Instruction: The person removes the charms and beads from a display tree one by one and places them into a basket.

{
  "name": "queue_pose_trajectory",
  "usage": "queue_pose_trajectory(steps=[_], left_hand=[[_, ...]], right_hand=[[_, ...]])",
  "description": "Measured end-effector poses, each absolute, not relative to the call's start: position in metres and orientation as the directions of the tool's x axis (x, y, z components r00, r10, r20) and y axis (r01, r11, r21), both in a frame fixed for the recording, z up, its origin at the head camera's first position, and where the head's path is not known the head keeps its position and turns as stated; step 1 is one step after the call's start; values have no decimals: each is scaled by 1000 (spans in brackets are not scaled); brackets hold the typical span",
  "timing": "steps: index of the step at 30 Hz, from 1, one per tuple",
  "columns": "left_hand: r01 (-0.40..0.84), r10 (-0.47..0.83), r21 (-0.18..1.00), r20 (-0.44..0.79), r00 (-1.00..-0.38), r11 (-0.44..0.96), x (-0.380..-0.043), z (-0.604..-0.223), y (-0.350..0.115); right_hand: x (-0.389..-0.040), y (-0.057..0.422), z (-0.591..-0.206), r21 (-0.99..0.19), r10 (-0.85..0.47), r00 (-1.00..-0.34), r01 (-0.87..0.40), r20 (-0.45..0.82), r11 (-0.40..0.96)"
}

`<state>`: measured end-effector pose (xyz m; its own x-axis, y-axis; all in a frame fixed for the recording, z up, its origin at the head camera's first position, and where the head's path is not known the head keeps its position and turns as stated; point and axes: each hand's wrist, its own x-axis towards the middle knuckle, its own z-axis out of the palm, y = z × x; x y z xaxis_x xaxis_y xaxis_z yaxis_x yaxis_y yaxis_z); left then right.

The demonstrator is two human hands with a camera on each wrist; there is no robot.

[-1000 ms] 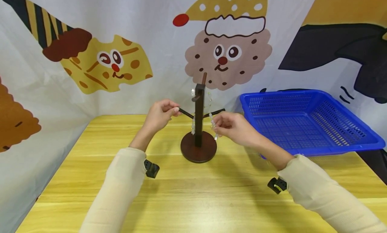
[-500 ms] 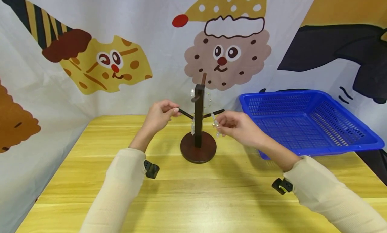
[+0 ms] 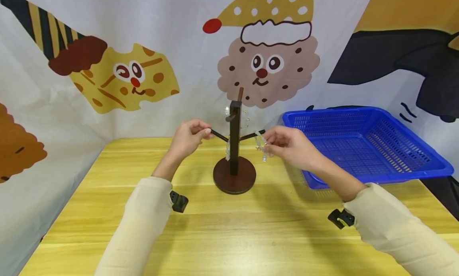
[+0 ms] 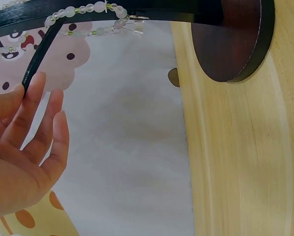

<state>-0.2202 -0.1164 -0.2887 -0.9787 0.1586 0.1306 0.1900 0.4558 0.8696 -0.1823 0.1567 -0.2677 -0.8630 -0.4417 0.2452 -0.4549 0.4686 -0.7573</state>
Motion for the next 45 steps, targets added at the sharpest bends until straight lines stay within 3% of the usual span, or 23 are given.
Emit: queue_pose_trajectory(steps=[45], left_hand=[[172,155,882,114,-981,438,-219,-291,-116]], right_hand=[[-171,201,-249,-736,-372,-898,-415,236,536]])
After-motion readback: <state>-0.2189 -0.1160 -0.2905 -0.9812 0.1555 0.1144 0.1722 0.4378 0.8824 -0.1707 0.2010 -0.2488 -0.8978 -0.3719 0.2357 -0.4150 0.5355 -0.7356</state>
